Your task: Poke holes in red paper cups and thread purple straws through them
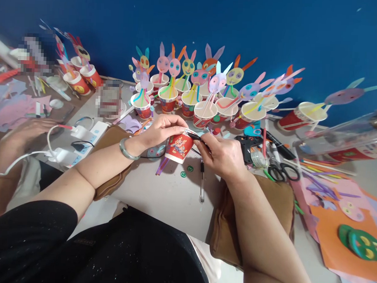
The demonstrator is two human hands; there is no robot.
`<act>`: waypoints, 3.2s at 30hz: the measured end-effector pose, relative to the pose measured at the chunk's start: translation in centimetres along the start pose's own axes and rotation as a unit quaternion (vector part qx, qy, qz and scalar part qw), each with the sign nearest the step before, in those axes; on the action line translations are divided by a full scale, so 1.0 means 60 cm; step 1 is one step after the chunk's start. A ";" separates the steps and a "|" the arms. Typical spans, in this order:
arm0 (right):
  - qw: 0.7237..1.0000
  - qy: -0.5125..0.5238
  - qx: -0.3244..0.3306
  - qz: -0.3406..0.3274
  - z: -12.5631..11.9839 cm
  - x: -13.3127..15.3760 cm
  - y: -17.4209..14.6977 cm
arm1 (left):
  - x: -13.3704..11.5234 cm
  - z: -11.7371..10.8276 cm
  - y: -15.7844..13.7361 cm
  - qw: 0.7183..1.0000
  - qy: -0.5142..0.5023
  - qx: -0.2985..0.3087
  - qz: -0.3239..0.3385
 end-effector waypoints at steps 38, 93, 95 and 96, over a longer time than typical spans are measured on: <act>0.996 -0.010 0.068 -0.060 -0.008 0.021 -0.001 | -0.006 0.012 0.001 0.992 0.063 0.106 -0.039; 0.989 -0.108 0.086 -0.043 -0.013 0.026 0.000 | -0.007 0.009 0.001 0.995 0.043 0.070 -0.049; 0.990 -0.106 0.087 -0.042 -0.014 0.025 0.000 | -0.007 0.010 0.000 0.995 0.048 0.075 -0.046; 0.990 -0.104 0.088 -0.041 -0.014 0.025 0.000 | -0.007 0.010 0.000 0.995 0.050 0.079 -0.043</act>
Point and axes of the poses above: each hand's wrist, its own y-axis towards the middle knuckle, its own z-axis out of the palm, x = y × z, the point moved 6 cm from there along y, towards the middle knuckle, and after that the axes turned 9 degrees about -z, right-handed, at the moved point
